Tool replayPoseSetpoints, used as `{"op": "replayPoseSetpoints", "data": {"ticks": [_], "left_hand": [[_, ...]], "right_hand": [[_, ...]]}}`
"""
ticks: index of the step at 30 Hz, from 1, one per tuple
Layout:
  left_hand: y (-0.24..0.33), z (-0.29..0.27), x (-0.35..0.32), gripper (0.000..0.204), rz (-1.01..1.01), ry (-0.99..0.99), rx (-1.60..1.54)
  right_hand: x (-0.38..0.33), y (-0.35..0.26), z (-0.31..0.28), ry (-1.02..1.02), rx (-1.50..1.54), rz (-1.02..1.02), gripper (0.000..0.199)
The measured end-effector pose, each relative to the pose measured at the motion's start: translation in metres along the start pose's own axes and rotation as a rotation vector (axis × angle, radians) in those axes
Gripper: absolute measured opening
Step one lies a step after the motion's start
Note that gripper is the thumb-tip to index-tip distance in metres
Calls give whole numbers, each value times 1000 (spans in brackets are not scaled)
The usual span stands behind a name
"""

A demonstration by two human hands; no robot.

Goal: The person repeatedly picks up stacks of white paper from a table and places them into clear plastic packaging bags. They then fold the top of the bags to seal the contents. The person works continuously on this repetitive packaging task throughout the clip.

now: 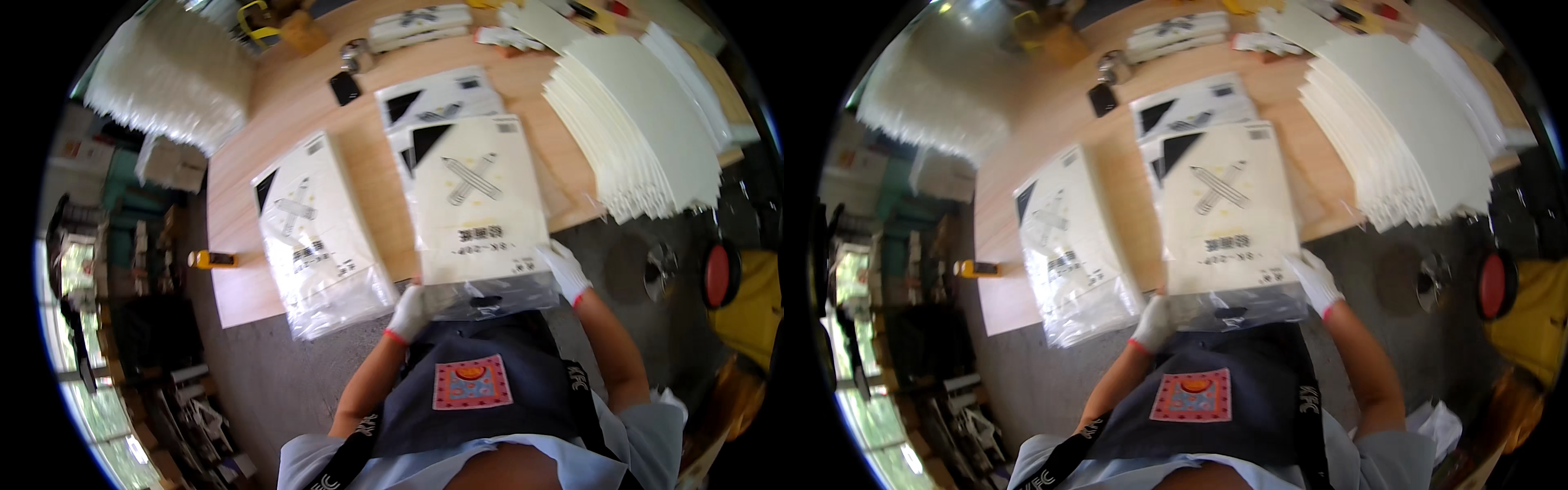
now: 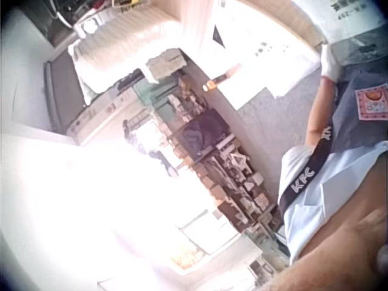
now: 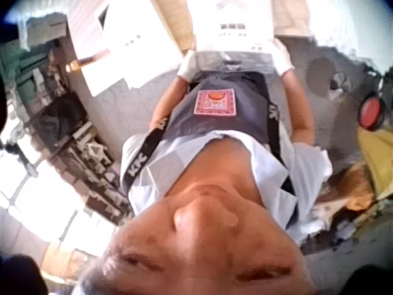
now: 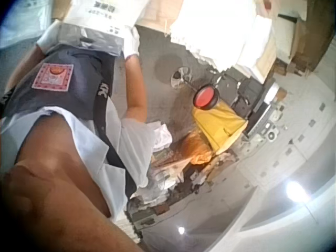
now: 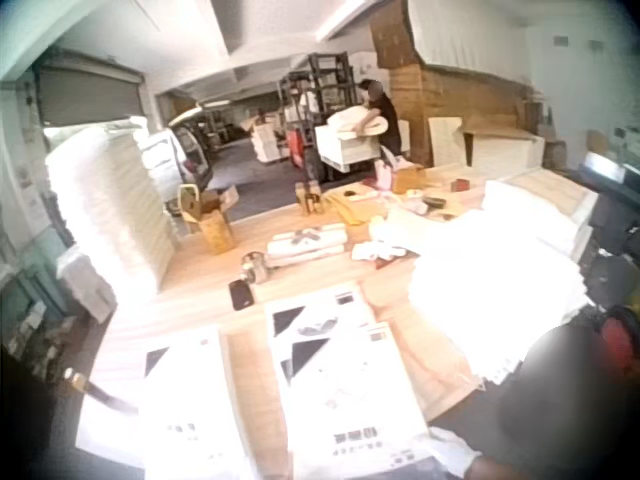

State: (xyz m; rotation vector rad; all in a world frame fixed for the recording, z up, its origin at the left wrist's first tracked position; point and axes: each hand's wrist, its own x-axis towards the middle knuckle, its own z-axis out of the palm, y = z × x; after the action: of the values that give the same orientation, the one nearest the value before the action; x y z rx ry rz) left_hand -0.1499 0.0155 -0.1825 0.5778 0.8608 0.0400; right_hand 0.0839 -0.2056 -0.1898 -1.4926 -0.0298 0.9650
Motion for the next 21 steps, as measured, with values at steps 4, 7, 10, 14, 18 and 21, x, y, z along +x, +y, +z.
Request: {"op": "replayPoseSetpoints", "data": {"ticks": [4, 7, 10, 14, 18, 21], "left_hand": [[21, 33, -11, 36, 635, 144, 497], [40, 18, -42, 37, 721, 157, 401], [59, -37, -85, 39, 900, 342, 249], [143, -89, -139, 33, 991, 682, 506], [154, -184, -134, 39, 912, 997, 1128], [116, -211, -92, 52, 614, 1046, 1311]], "right_hand": [[-24, 5, 5, -114, -47, 101, 31], [-14, 3, 38, -223, 3, 57, 32], [13, -8, 110, -349, -100, 53, 38], [35, -46, 238, -541, -333, -129, 43], [54, -4, 315, -504, -570, -274, 49], [20, -29, 310, -505, -586, -70, 43]]}}
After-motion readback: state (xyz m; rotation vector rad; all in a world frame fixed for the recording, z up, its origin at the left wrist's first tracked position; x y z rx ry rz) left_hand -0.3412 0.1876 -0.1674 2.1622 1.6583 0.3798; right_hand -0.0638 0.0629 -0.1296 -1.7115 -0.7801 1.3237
